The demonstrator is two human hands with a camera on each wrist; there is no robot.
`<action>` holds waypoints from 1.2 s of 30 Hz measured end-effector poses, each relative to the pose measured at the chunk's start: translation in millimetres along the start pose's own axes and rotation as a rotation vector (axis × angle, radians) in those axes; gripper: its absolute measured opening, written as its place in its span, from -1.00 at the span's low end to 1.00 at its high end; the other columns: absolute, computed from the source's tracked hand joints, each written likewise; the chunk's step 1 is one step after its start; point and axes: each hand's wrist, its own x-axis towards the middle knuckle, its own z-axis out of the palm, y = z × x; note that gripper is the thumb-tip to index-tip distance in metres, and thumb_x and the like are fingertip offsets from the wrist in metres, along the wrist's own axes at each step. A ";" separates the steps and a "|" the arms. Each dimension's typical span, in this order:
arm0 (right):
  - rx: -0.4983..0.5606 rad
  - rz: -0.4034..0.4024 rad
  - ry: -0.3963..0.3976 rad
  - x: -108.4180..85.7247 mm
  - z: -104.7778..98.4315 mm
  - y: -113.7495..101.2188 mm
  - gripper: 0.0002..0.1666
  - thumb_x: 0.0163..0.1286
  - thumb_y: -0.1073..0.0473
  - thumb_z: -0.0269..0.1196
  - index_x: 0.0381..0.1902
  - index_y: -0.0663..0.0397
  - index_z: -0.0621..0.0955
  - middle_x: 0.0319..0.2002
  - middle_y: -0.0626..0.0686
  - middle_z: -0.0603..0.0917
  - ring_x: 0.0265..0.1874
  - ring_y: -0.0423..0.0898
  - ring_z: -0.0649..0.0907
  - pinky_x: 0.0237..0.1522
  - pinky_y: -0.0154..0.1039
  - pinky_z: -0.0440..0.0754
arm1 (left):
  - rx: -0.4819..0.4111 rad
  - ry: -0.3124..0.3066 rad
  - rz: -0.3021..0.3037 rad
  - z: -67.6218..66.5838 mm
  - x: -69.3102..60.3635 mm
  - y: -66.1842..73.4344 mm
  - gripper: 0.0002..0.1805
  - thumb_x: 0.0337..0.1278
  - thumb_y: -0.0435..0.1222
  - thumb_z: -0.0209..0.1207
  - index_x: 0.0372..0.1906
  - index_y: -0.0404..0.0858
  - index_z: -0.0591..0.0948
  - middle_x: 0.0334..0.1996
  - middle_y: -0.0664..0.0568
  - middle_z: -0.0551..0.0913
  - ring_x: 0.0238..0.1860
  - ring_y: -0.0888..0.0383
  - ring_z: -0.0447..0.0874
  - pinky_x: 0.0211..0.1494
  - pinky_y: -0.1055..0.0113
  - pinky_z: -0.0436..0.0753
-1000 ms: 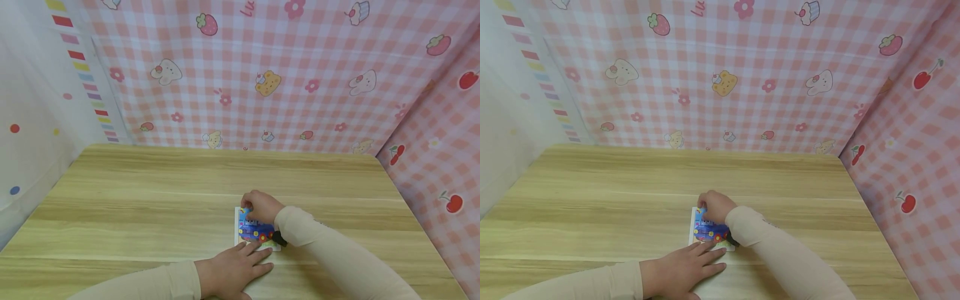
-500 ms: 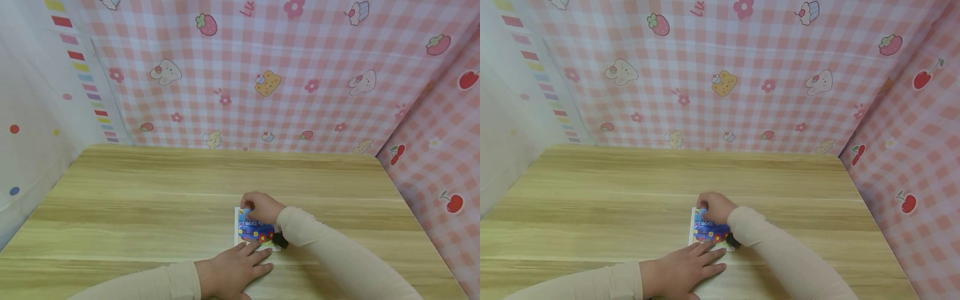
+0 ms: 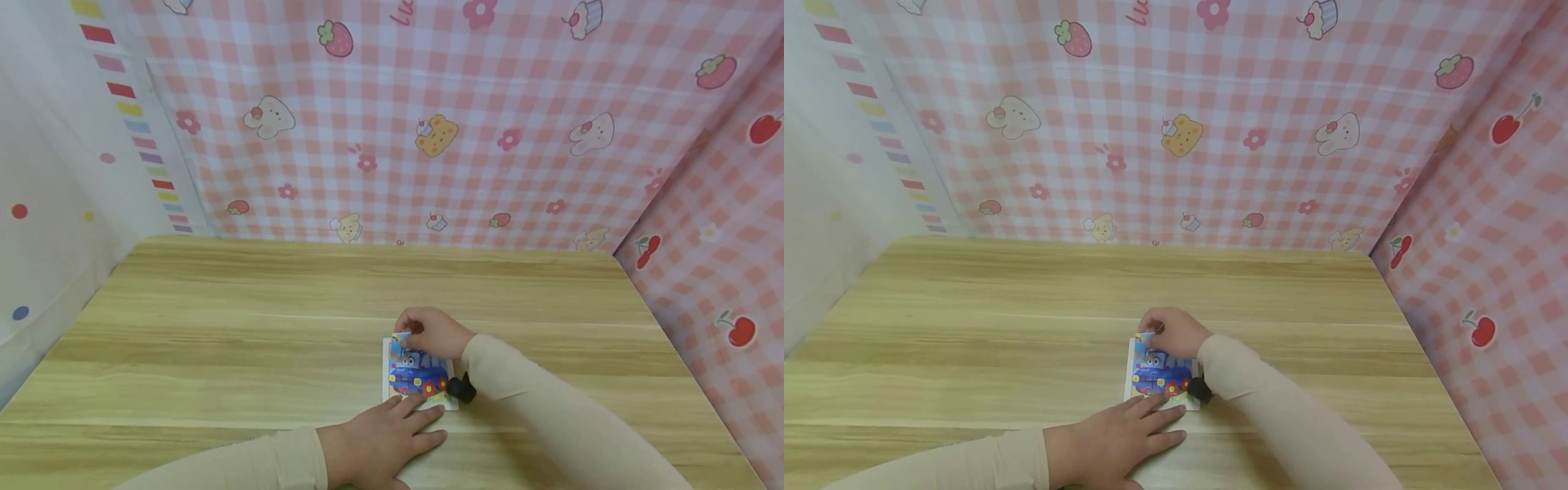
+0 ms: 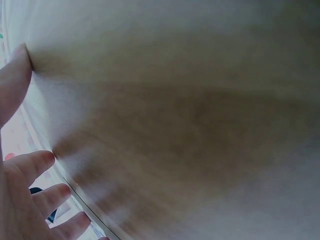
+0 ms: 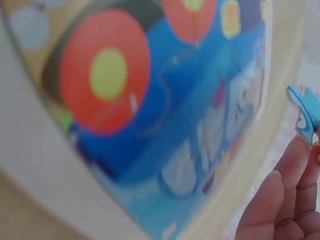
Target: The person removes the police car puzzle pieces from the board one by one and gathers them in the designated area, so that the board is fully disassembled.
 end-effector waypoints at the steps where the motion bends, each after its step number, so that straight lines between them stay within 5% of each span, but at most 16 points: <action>1: 0.011 -0.004 0.006 -0.7 -2.0 0.9 -0.91 0.34 0.31 0.23 -0.22 0.06 0.59 -0.28 -0.05 0.57 -0.28 -0.11 0.48 -0.12 -0.20 0.48 | -0.012 -0.012 0.002 -0.4 0.1 -0.5 -0.12 0.10 0.33 0.05 0.48 0.07 0.20 0.49 0.06 0.10 0.46 -0.02 0.09 0.36 0.19 0.31; 17: 0.055 0.047 0.109 -20.5 -33.0 26.6 -0.90 0.30 0.33 0.24 -0.22 0.12 0.60 -0.28 0.01 0.56 -0.22 -0.05 0.50 -0.09 -0.16 0.48 | -0.070 -0.047 -0.001 -3.1 -0.8 -0.9 -0.14 0.13 0.33 0.02 0.49 0.08 0.18 0.50 0.09 0.07 0.48 -0.01 0.04 0.39 0.17 0.27; 28: 0.068 0.038 0.094 -34.1 -47.0 51.8 -0.91 0.28 0.32 0.25 -0.25 0.15 0.60 -0.32 0.02 0.57 -0.31 -0.09 0.51 -0.28 -0.26 0.51 | -0.060 -0.041 0.002 -1.1 -0.1 -0.4 -0.14 0.13 0.33 0.01 0.49 0.09 0.18 0.50 0.09 0.08 0.47 -0.01 0.05 0.39 0.17 0.28; 36: 0.087 0.149 0.043 -41.9 -51.4 64.0 -0.87 0.28 0.31 0.27 -0.21 0.19 0.59 -0.37 0.03 0.55 -0.40 -0.09 0.49 -0.34 -0.23 0.50 | -0.019 -0.014 -0.001 -0.7 -0.1 1.0 -0.13 0.10 0.33 0.05 0.48 0.08 0.20 0.49 0.08 0.12 0.46 -0.02 0.09 0.37 0.17 0.30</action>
